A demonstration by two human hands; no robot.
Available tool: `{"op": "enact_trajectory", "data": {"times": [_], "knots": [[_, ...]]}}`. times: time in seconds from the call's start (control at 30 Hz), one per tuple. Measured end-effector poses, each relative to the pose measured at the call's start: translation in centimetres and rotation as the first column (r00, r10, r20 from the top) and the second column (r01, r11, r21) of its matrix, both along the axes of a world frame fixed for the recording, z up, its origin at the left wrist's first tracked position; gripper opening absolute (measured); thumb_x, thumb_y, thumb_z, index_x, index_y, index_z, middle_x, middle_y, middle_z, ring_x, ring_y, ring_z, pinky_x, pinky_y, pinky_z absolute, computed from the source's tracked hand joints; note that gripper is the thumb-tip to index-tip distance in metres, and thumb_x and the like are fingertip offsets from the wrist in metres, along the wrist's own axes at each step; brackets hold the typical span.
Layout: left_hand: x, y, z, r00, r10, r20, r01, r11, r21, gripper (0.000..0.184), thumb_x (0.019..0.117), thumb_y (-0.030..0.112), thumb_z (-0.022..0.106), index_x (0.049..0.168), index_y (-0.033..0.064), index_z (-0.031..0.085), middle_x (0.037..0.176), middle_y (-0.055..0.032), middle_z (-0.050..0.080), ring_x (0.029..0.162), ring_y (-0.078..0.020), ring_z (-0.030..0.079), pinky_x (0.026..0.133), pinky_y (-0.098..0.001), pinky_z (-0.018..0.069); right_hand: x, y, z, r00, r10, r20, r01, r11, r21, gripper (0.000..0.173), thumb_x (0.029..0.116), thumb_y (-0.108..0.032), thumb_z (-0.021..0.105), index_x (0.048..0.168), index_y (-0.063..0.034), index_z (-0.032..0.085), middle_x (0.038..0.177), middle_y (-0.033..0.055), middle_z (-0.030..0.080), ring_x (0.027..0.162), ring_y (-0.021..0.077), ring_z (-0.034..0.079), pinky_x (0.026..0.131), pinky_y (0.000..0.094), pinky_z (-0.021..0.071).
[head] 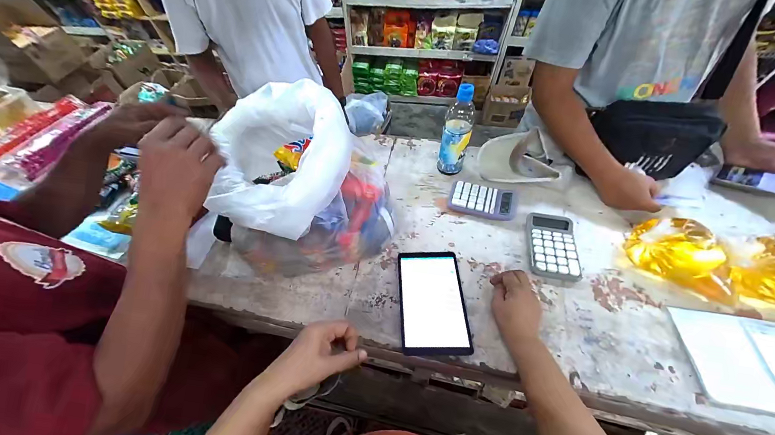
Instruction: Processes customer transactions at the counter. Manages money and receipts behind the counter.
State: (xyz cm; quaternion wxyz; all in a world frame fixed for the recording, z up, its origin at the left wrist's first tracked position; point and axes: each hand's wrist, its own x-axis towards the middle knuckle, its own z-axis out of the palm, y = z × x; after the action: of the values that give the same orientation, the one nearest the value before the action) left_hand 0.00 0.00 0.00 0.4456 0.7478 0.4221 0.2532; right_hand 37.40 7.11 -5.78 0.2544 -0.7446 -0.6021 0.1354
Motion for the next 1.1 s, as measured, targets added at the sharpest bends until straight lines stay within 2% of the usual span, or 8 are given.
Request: {"op": "enact_trajectory", "data": {"times": [0.1,0.2,0.4,0.6,0.67,0.87,1.0,1.1], "knots": [[-0.9,2.3,-4.8,0.963,0.167,-0.213,-0.174,0.985,-0.014,0.03,0.0938,0.031,0.073,0.097,0.0007,0.073,0.093,-0.0112,0.071,0.087,-0.0193,0.068,0.085,-0.0419,0.0568,0.2,-0.1,-0.2,1.0,-0.009,0.021,0.01,0.998,-0.065,0.028,0.1018,-0.008,0.047,0.115,-0.0027,0.071,0.133,0.0222,0.062,0.116,0.0439,0.064,0.091,0.0652,0.0502],[-0.7,3.9,-5.2,0.918,0.295,-0.263,-0.296,0.954,0.039,0.031,0.0948,0.034,0.072,0.101,0.0043,0.075,0.096,-0.0099,0.074,0.091,-0.0216,0.071,0.09,-0.0469,0.0571,-0.3,-0.2,0.6,0.999,0.003,0.033,-0.001,0.998,-0.062,0.03,0.1018,-0.008,0.046,0.118,-0.0012,0.07,0.136,0.0246,0.06,0.117,0.0451,0.063,0.092,0.0653,0.05],[-0.5,6.5,-6.4,0.879,0.399,-0.263,-0.379,0.917,0.123,0.036,0.1061,0.035,0.053,0.117,0.0097,0.076,0.104,-0.0091,0.077,0.099,-0.0246,0.074,0.096,-0.0517,0.0551,-0.3,-0.6,0.4,0.999,0.006,0.038,-0.006,1.0,0.014,0.026,0.1002,-0.004,0.05,0.113,0.0013,0.072,0.132,0.0274,0.062,0.112,0.0487,0.064,0.088,0.0673,0.0504],[-1.0,5.6,-8.1,0.875,0.485,0.012,-0.471,0.843,0.26,0.026,0.0958,0.03,0.071,0.102,0.0053,0.078,0.099,-0.0094,0.076,0.091,-0.0182,0.072,0.09,-0.0392,0.0582,-0.5,-0.9,-0.1,1.0,0.003,0.02,-0.005,0.996,0.09,0.024,0.0983,0.0,0.05,0.108,0.0027,0.072,0.126,0.027,0.064,0.109,0.0483,0.065,0.085,0.0675,0.0503],[-0.9,5.5,-8.1,0.848,0.525,0.066,-0.518,0.798,0.307,0.024,0.0927,0.024,0.074,0.097,0.0007,0.075,0.099,-0.0134,0.074,0.095,-0.0226,0.07,0.091,-0.0399,0.0568,-0.6,-1.1,-0.1,1.0,0.005,0.02,-0.007,0.995,0.098,0.024,0.0983,0.001,0.049,0.108,0.0035,0.072,0.126,0.0278,0.064,0.109,0.0488,0.065,0.086,0.0683,0.0495],[-1.1,5.6,-8.3,0.828,0.558,-0.06,-0.502,0.784,0.367,0.034,0.0977,0.023,0.065,0.078,-0.0055,0.066,0.089,-0.019,0.069,0.09,-0.0312,0.068,0.087,-0.0454,0.0544,-0.8,-0.9,-0.4,1.0,0.014,0.028,-0.017,0.993,0.118,0.024,0.0969,0.001,0.05,0.106,0.005,0.071,0.123,0.0308,0.063,0.109,0.052,0.063,0.086,0.0704,0.0473],[-1.4,5.2,-8.0,0.854,0.509,-0.105,-0.449,0.824,0.344,0.043,0.0999,0.03,0.062,0.077,-0.0059,0.067,0.092,-0.021,0.071,0.091,-0.0322,0.069,0.089,-0.0498,0.0547,-0.7,-1.0,0.4,0.999,0.022,0.043,-0.023,1.0,0.006,0.027,0.1003,-0.005,0.049,0.114,0.0039,0.071,0.132,0.0296,0.061,0.118,0.0484,0.062,0.095,0.0673,0.0478],[-1.2,5.4,-8.8,0.87,0.487,-0.082,-0.414,0.809,0.417,0.047,0.1008,0.031,0.06,0.073,-0.0068,0.067,0.083,-0.0211,0.07,0.082,-0.0333,0.069,0.083,-0.0514,0.056,-0.4,-0.9,0.5,0.998,0.006,0.062,-0.003,0.999,-0.048,0.029,0.1005,-0.008,0.048,0.117,0.0008,0.071,0.134,0.0255,0.061,0.12,0.0434,0.062,0.098,0.0617,0.0492]]}}
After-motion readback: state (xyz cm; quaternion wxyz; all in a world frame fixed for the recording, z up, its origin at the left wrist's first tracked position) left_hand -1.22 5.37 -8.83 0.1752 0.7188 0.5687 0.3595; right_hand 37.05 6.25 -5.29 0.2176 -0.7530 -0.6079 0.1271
